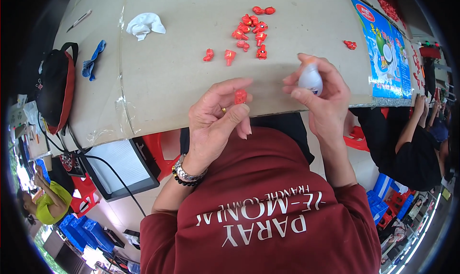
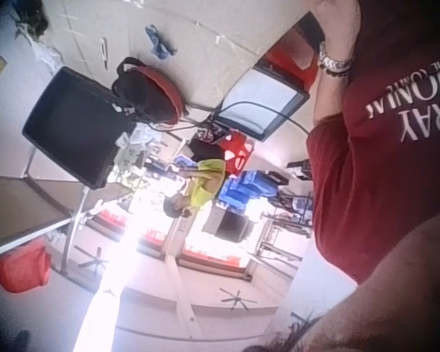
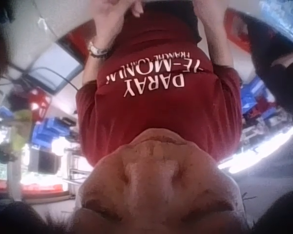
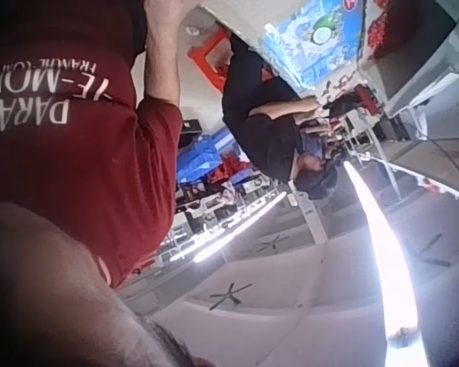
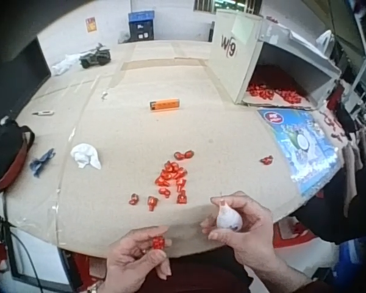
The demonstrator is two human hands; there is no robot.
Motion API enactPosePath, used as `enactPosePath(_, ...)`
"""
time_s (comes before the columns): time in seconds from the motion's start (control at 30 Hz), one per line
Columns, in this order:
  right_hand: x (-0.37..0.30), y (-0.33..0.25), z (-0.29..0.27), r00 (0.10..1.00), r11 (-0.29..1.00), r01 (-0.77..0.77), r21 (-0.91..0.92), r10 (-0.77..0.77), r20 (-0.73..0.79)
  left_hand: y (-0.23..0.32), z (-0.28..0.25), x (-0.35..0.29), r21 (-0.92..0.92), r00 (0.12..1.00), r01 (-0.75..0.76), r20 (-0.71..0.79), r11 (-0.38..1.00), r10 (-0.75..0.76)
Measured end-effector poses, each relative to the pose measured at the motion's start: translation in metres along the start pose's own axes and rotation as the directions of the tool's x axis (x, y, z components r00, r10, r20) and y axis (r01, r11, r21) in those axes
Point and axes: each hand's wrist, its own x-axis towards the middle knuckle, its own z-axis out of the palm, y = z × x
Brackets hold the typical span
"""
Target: The person applies glue from a bottle to small red plastic toy components, then presses the components together by hand to assemble them.
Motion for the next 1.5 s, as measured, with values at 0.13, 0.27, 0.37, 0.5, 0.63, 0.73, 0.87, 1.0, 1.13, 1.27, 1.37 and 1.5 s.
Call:
enactPosePath(0.13,0.008,0.003,0.006,0.963,0.927,-0.234,0.293,0.18,0.201,0.007,0.003,0.0,0.113,0.999,0.016,0.043,0.993,-0.02)
enactPosePath(0.27,0.016,-0.003,0.011,0.866,0.913,-0.368,0.176,0.268,0.421,0.016,0.002,0.001,0.141,0.996,0.068,0.054,0.988,-0.077)
enactPosePath(0.37,0.02,-0.01,0.016,0.845,0.937,-0.335,0.098,0.253,0.472,0.019,-0.001,0.003,0.338,0.992,0.052,0.093,0.94,-0.088)
enactPosePath(0.5,0.022,-0.005,0.016,0.859,0.988,-0.148,0.051,0.102,0.501,0.026,0.001,0.004,0.524,0.991,-0.004,0.119,0.852,-0.069)
enactPosePath(0.63,0.023,-0.003,0.015,0.861,1.0,-0.024,-0.014,0.028,0.508,0.029,0.002,0.005,0.609,0.99,-0.052,0.139,0.792,-0.041)
enactPosePath(0.73,0.022,-0.003,0.015,0.869,0.999,-0.031,-0.03,0.042,0.494,0.027,0.005,0.003,0.627,0.996,-0.069,0.082,0.776,0.022)
enactPosePath(0.87,0.021,0.001,0.014,0.885,1.0,-0.012,-0.026,0.022,0.465,0.024,0.002,0.0,0.643,1.0,-0.017,0.012,0.766,0.012)
enactPosePath(1.0,0.017,-0.001,0.016,0.892,0.997,-0.072,-0.035,0.08,0.445,0.02,0.003,0.001,0.471,0.997,-0.042,-0.043,0.881,0.07)
enactPosePath(1.13,0.015,0.0,0.017,0.905,0.989,-0.147,0.019,0.127,0.407,0.021,0.008,0.001,0.366,0.995,-0.004,-0.087,0.93,0.038)
enactPosePath(1.27,0.015,0.001,0.018,0.911,0.992,-0.119,-0.029,0.121,0.394,0.022,0.005,0.003,0.318,0.998,0.008,-0.06,0.948,0.012)
enactPosePath(1.37,0.015,0.001,0.017,0.913,0.994,-0.101,-0.044,0.11,0.393,0.021,0.004,0.004,0.274,0.998,0.038,-0.055,0.961,-0.024)
enactPosePath(1.5,0.015,0.002,0.017,0.914,0.995,-0.088,-0.037,0.095,0.394,0.019,0.004,0.004,0.27,0.999,0.036,-0.049,0.962,-0.023)
